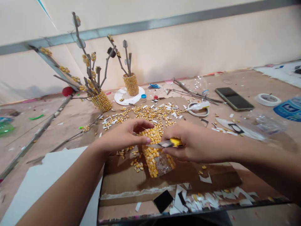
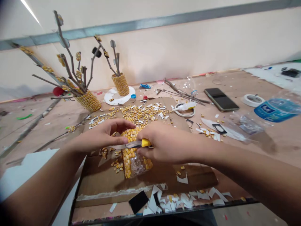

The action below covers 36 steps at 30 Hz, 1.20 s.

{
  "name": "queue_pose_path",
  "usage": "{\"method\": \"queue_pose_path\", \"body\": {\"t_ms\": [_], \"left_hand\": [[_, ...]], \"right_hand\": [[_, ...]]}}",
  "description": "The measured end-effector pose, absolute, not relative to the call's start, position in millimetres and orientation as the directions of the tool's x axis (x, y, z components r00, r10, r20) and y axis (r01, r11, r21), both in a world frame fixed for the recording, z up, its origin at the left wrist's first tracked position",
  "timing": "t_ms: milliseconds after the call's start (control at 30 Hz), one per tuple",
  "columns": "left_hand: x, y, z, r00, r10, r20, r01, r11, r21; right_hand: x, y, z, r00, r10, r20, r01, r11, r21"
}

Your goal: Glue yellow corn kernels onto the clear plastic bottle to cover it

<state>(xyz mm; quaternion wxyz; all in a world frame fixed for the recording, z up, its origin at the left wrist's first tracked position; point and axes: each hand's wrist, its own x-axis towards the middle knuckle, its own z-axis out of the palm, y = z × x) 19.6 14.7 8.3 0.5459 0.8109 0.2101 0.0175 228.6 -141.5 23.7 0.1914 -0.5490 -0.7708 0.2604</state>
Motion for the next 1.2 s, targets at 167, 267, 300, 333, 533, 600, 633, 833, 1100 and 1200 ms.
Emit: {"method": "queue_pose_path", "body": {"t_ms": [167, 267, 300, 333, 533, 600, 633, 833, 1100, 1200], "left_hand": [[25, 11, 2, 0.904, 0.378, -0.201, 0.29, -0.196, 0.937], [25, 12, 0, 0.902, 0.386, -0.192, 0.278, -0.181, 0.943], [25, 12, 0, 0.902, 0.386, -0.19, 0.277, -0.182, 0.943], [25, 12, -1, 0.902, 0.388, -0.188, 0.276, -0.184, 0.943], [24, 11, -3, 0.901, 0.384, -0.204, 0.289, -0.179, 0.94], [23, 11, -3, 0.897, 0.385, -0.216, 0.301, -0.175, 0.937], [23, 11, -3, 0.895, 0.387, -0.22, 0.305, -0.173, 0.937], [24, 11, -3, 0.894, 0.381, -0.235, 0.306, -0.137, 0.942], [26, 7, -1, 0.897, 0.374, -0.237, 0.302, -0.124, 0.945], [27, 7, 1, 0.903, 0.368, -0.222, 0.289, -0.138, 0.947]], "right_hand": [[226, -140, 26, -0.389, 0.921, -0.014, 0.766, 0.315, -0.561], [222, -139, 28, -0.403, 0.914, -0.043, 0.785, 0.321, -0.53], [222, -139, 29, -0.403, 0.914, -0.053, 0.79, 0.318, -0.523], [221, -139, 29, -0.403, 0.913, -0.058, 0.794, 0.317, -0.519], [221, -139, 24, -0.375, 0.927, -0.008, 0.802, 0.321, -0.504], [221, -139, 23, -0.354, 0.935, 0.026, 0.8, 0.317, -0.508], [222, -139, 23, -0.344, 0.938, 0.042, 0.796, 0.315, -0.516], [222, -139, 23, -0.273, 0.962, 0.002, 0.796, 0.227, -0.561], [221, -133, 23, -0.189, 0.981, 0.052, 0.764, 0.18, -0.62], [219, -131, 23, -0.147, 0.988, 0.038, 0.783, 0.14, -0.607]]}}
